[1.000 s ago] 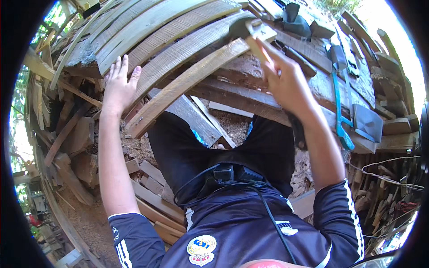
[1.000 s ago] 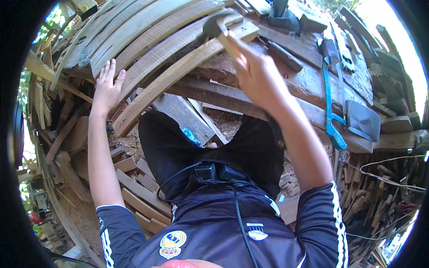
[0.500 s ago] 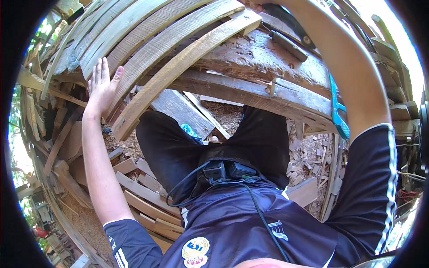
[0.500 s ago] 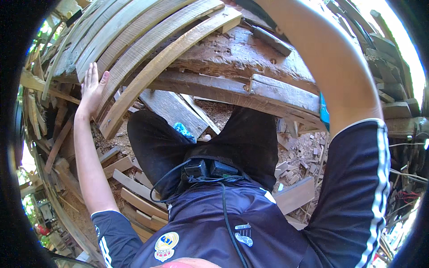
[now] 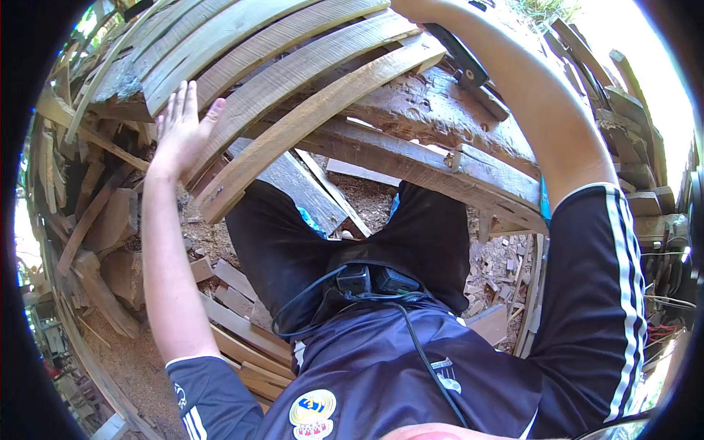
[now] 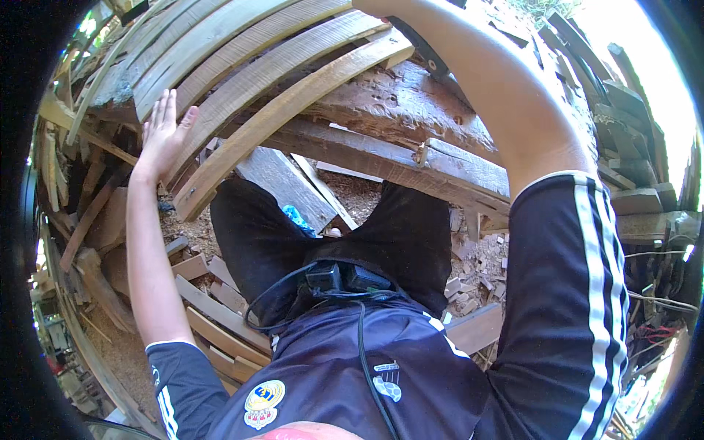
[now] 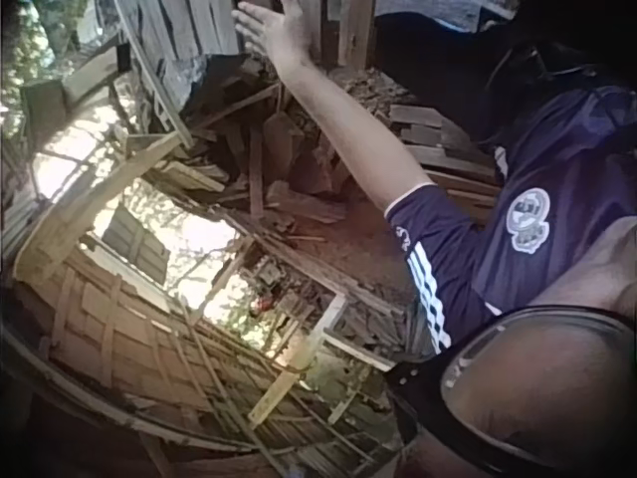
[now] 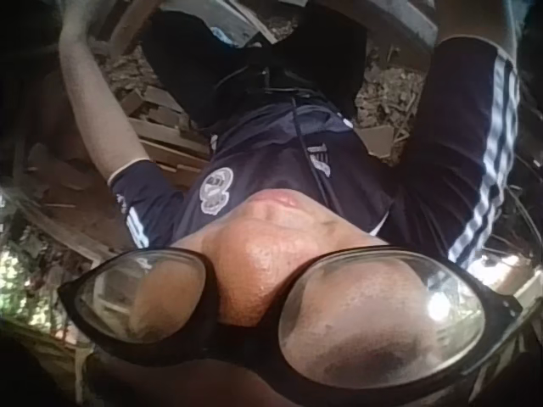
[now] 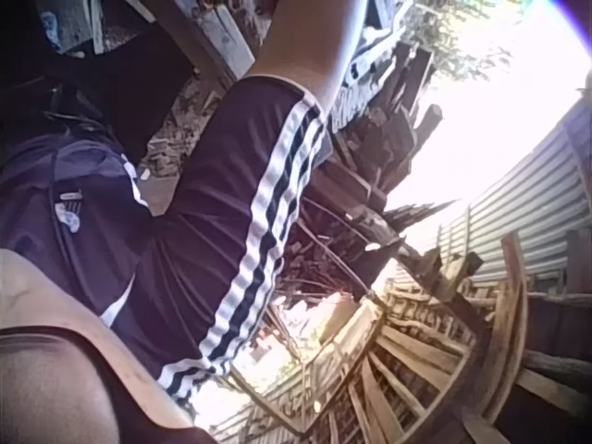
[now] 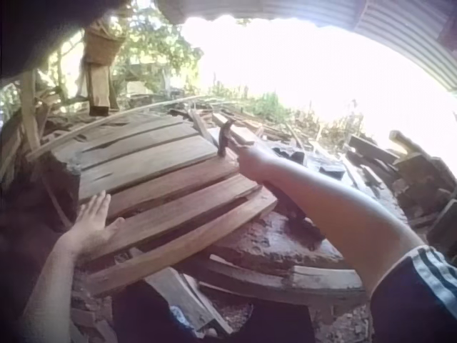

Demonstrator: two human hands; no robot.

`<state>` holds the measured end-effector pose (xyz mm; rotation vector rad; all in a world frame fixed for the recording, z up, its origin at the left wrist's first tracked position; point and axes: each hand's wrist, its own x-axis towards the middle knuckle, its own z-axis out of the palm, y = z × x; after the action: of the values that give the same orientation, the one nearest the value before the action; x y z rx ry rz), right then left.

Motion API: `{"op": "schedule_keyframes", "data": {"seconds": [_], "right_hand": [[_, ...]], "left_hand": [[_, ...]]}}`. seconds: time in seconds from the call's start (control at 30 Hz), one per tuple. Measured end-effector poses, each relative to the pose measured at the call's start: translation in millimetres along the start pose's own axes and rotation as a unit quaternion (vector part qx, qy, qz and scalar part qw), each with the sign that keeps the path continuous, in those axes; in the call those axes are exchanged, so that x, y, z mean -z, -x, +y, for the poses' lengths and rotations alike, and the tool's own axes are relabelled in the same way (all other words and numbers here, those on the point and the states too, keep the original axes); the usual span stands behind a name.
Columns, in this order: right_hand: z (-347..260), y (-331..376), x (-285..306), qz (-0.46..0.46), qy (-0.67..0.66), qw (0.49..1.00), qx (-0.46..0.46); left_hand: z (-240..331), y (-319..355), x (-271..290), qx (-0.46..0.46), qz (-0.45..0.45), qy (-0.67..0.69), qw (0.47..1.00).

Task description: The recorder is assembling a wooden structure by nailing thin wood slats onto a frame using a hammer and nails in a woodworking shop.

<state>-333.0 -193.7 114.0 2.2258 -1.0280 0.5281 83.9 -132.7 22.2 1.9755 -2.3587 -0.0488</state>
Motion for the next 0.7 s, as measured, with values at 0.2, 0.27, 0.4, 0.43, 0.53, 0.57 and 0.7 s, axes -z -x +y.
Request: {"op": "schedule_keyframes", "data": {"seconds": [0.2, 0.27, 0.4, 0.43, 0.53, 0.57, 0.7], "right_hand": [[73, 29, -27, -0.348, -0.104, 0.922, -0.136], [18, 26, -11, -0.288, -0.202, 0.891, -0.287], [-9, 79, 53, -0.202, -0.307, 0.872, -0.323], [-18, 90, 64, -0.201, -0.318, 0.868, -0.323], [-74, 82, 142, -0.261, -0.346, 0.799, -0.417], [-86, 82, 165, -0.273, -0.349, 0.766, -0.466], [-81, 150, 190, -0.207, -0.321, 0.798, -0.466]], "left_hand": [[49, -13, 20, -0.009, -0.049, 0.017, 0.999], [26, -1, 20, 0.011, -0.076, 0.044, 0.996], [0, -3, 24, -0.08, -0.052, 0.32, 0.943], [-2, 12, 34, -0.077, -0.017, 0.454, 0.888], [-72, 33, 8, -0.025, 0.163, 0.44, 0.883], [-86, 39, -3, 0.049, 0.182, 0.454, 0.871], [-78, 34, -5, 0.264, -0.001, 0.651, 0.712]]}}
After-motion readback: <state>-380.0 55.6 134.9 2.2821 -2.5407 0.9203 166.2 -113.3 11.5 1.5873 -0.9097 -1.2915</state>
